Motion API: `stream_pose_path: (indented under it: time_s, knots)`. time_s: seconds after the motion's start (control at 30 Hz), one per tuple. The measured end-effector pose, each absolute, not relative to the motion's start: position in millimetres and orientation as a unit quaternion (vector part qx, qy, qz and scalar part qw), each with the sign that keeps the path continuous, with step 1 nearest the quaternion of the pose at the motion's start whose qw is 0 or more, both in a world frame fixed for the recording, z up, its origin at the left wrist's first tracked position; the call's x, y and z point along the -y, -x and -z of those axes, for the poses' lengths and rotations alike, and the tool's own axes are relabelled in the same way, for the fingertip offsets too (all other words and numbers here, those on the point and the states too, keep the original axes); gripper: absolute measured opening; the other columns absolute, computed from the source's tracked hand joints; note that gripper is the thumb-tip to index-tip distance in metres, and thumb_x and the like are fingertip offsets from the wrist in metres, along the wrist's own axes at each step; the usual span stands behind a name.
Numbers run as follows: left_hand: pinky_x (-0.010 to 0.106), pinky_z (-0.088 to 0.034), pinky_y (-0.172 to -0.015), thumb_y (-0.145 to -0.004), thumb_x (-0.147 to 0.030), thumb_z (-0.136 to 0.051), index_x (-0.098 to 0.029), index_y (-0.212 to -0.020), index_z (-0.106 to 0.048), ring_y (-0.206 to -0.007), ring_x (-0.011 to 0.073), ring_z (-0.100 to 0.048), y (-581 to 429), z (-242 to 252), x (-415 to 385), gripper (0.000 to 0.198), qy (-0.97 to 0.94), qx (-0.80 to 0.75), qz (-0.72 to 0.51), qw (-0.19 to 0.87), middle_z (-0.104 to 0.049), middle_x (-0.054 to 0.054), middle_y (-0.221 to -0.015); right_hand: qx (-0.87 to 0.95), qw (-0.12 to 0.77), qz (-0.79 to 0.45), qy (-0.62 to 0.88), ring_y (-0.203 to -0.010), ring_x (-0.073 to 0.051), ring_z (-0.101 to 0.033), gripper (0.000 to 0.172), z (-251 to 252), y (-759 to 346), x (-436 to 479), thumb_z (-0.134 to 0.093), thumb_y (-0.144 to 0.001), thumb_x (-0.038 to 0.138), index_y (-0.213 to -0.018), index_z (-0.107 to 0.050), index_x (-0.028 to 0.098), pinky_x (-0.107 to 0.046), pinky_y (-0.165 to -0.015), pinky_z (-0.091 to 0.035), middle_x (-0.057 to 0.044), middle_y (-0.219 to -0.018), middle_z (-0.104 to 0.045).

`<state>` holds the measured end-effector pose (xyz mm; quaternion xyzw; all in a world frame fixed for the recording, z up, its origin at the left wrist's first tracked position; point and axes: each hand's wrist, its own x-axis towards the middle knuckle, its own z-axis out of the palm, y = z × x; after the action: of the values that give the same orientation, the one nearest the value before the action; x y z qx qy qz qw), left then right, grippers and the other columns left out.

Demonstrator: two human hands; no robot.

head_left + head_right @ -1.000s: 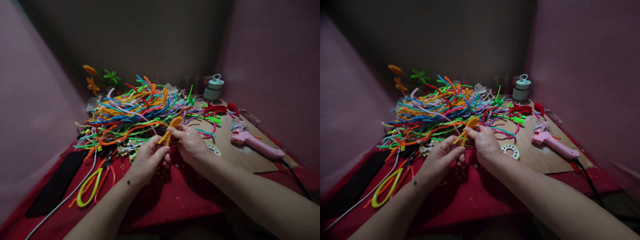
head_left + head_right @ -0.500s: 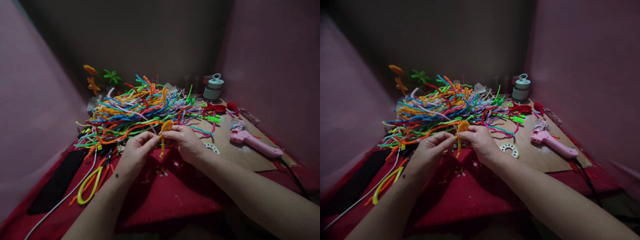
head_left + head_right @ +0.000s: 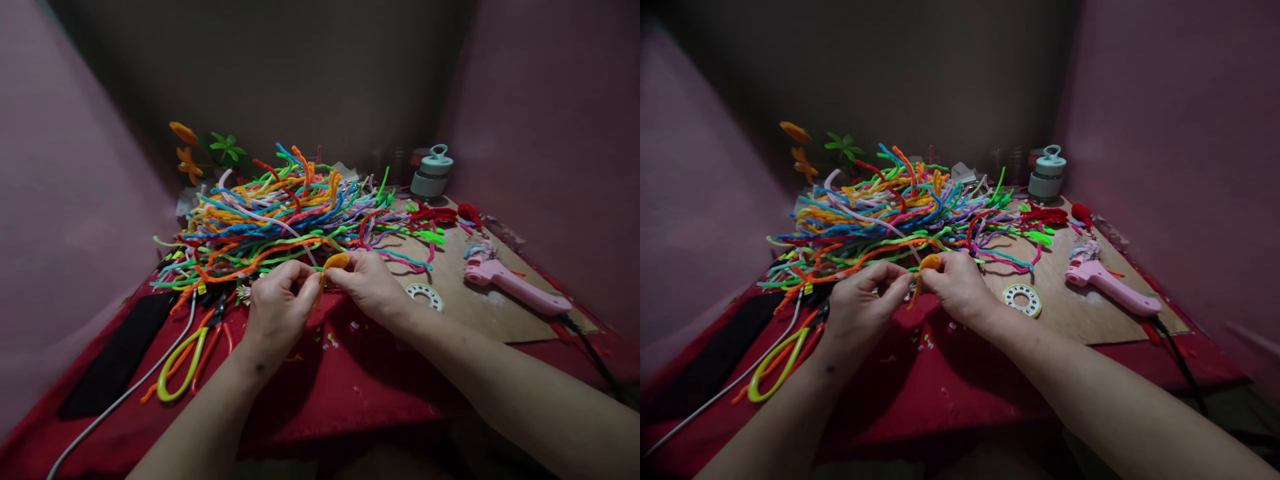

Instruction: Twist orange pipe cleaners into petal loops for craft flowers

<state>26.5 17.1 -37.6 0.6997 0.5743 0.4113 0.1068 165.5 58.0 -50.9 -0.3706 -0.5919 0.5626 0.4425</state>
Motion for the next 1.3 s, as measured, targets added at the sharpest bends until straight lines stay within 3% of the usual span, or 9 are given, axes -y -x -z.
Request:
stream_pose_path:
  time_s: [0.13, 0.23, 0.43, 0.6, 0.7, 0.93, 1.07, 1.23, 1.3]
  knots:
    - [0.031, -0.034, -0.064, -0.081, -0.021, -0.05, -0.018, -0.064, -0.059, -0.063, 0.0171, -0.047, -33.6, 45.1, -9.3, 0.019, -0.81, -0.485, -0.307, -0.117, -0.055, 0.005, -0.061, 0.477, 0.471, -0.662, 0.336, -0.052, -0.008, -0.041, 0.004, 55.4, -161.5, -55.3, -0.057, -0.061, 0.018, -0.062, -0.058, 0.014, -0.022, -0.052, -0.031, 0.004, -0.057, -0.051]
    - [0.032, -0.034, -0.066, -0.082, -0.02, -0.048, -0.018, -0.067, -0.06, -0.066, 0.0184, -0.047, -34.9, 41.6, -6.7, 0.019, -0.84, -0.454, -0.268, -0.131, -0.056, 0.007, -0.065, 0.433, 0.481, -0.701, 0.299, -0.05, -0.007, -0.04, 0.005, 57.6, -160.8, -56.0, -0.061, -0.059, 0.017, -0.061, -0.057, 0.014, -0.022, -0.051, -0.03, 0.005, -0.055, -0.05]
    - [0.026, -0.039, -0.064, -0.079, -0.037, -0.053, -0.019, -0.075, -0.064, -0.07, 0.0164, -0.053, -23.2, 18.7, -10.9, 0.021, -0.657, -0.539, -0.462, 0.254, -0.061, 0.002, -0.074, 0.428, 0.504, -0.699, 0.273, -0.049, -0.006, -0.037, 0.011, 55.4, -164.4, -60.0, -0.067, -0.062, 0.024, -0.064, -0.061, 0.014, -0.022, -0.05, -0.028, 0.004, -0.055, -0.05]
    - [0.02, -0.035, -0.053, -0.069, -0.034, -0.068, -0.017, -0.077, -0.066, -0.056, 0.0089, -0.049, -14.5, 26.0, -24.1, 0.019, -0.493, -0.505, -0.455, 0.543, -0.06, 0.0, -0.066, 0.443, 0.474, -0.721, 0.244, -0.061, -0.01, -0.053, 0.012, 51.7, -165.4, -56.3, -0.067, -0.064, 0.025, -0.071, -0.067, 0.016, -0.025, -0.063, -0.04, 0.0, -0.069, -0.062]
    - [0.017, -0.031, -0.048, -0.066, -0.03, -0.071, -0.015, -0.071, -0.066, -0.049, 0.005, -0.044, -13.1, 30.8, -27.3, 0.016, -0.48, -0.49, -0.442, 0.578, -0.057, -0.002, -0.06, 0.488, 0.477, -0.682, 0.263, -0.066, -0.012, -0.056, 0.012, 49.4, -165.7, -52.6, -0.066, -0.066, 0.025, -0.073, -0.068, 0.015, -0.026, -0.067, -0.043, -0.001, -0.072, -0.064]
    - [0.019, -0.025, -0.045, -0.064, -0.028, -0.071, -0.015, -0.066, -0.064, -0.045, 0.0039, -0.037, -13.3, 27.5, -24.9, 0.015, -0.504, -0.529, -0.417, 0.541, -0.052, -0.004, -0.053, 0.607, 0.51, -0.511, 0.331, -0.064, -0.012, -0.052, 0.008, 46.2, -166.1, -45.5, -0.06, -0.072, 0.02, -0.07, -0.066, 0.015, -0.024, -0.063, -0.041, 0.0, -0.067, -0.06]
    - [0.023, -0.034, -0.051, -0.071, -0.027, -0.061, -0.015, -0.068, -0.061, -0.051, 0.0092, -0.046, -22.2, 29.5, -21.0, 0.012, -0.602, -0.567, -0.398, 0.397, -0.056, -0.001, -0.06, 0.65, 0.511, -0.424, 0.369, -0.064, -0.012, -0.051, 0.01, 48.4, -165.2, -41.3, -0.057, -0.075, 0.021, -0.069, -0.064, 0.015, -0.024, -0.062, -0.039, 0.0, -0.066, -0.059]
    - [0.033, -0.034, -0.062, -0.079, -0.02, -0.05, -0.016, -0.062, -0.056, -0.064, 0.0185, -0.049, -34.2, 38.6, -14.2, 0.018, -0.778, -0.525, -0.301, -0.172, -0.055, 0.005, -0.061, 0.628, 0.503, -0.438, 0.4, -0.062, -0.011, -0.048, 0.013, 52.3, -161.5, -38.6, -0.053, -0.075, 0.019, -0.067, -0.061, 0.013, -0.023, -0.06, -0.037, 0.001, -0.064, -0.056]
    - [0.036, -0.032, -0.063, -0.081, -0.02, -0.049, -0.017, -0.061, -0.055, -0.063, 0.0202, -0.047, -36.8, 40.8, -12.8, 0.02, -0.788, -0.475, -0.245, -0.305, -0.053, 0.005, -0.059, 0.598, 0.513, -0.48, 0.386, -0.063, -0.011, -0.049, 0.012, 52.7, -160.0, -39.2, -0.052, -0.074, 0.019, -0.068, -0.06, 0.012, -0.024, -0.061, -0.038, 0.001, -0.066, -0.057]
